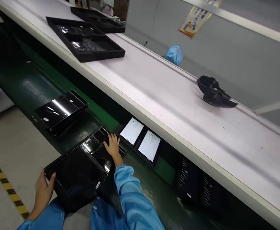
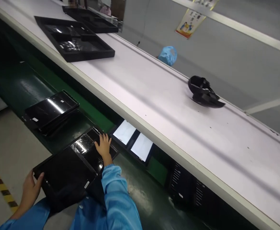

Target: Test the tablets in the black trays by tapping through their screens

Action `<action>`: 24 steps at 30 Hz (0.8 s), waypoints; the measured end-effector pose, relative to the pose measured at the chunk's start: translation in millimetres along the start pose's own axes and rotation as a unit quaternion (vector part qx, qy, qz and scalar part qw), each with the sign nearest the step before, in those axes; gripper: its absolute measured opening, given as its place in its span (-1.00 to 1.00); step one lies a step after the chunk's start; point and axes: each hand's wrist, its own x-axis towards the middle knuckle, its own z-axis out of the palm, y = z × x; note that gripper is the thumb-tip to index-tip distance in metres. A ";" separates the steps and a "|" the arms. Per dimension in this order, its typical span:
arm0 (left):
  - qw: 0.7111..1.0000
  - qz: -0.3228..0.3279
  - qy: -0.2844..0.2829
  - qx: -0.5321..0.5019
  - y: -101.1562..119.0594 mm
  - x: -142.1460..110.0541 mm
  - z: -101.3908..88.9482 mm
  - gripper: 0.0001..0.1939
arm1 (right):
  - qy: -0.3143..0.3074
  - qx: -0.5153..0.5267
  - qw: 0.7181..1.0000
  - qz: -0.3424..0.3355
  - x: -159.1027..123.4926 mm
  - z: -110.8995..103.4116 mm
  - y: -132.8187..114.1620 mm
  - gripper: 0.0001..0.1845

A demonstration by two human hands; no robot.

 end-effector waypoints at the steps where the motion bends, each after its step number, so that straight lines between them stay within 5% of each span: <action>1: 0.998 0.046 0.050 0.008 7.3 2.5 0.0 -0.13 | -0.011 -0.006 1.000 0.000 10.5 2.9 -4.5 -0.37; 3: 0.984 0.144 0.097 0.043 23.5 6.7 2.6 -0.24 | -0.015 -0.013 1.000 0.004 27.5 8.1 -12.9 -0.37; 9: 0.939 0.324 0.023 0.109 72.5 26.1 20.0 -0.46 | 0.002 0.007 0.998 0.069 56.7 16.3 -28.7 -0.49; 17: 0.922 0.348 -0.057 0.161 115.0 67.5 8.2 -0.46 | -0.042 0.006 0.992 0.120 82.0 17.7 -21.1 -0.52; 24: 0.897 0.391 -0.096 0.183 119.6 90.5 -5.0 -0.48 | 0.006 0.012 0.999 0.049 64.8 24.6 -15.9 -0.51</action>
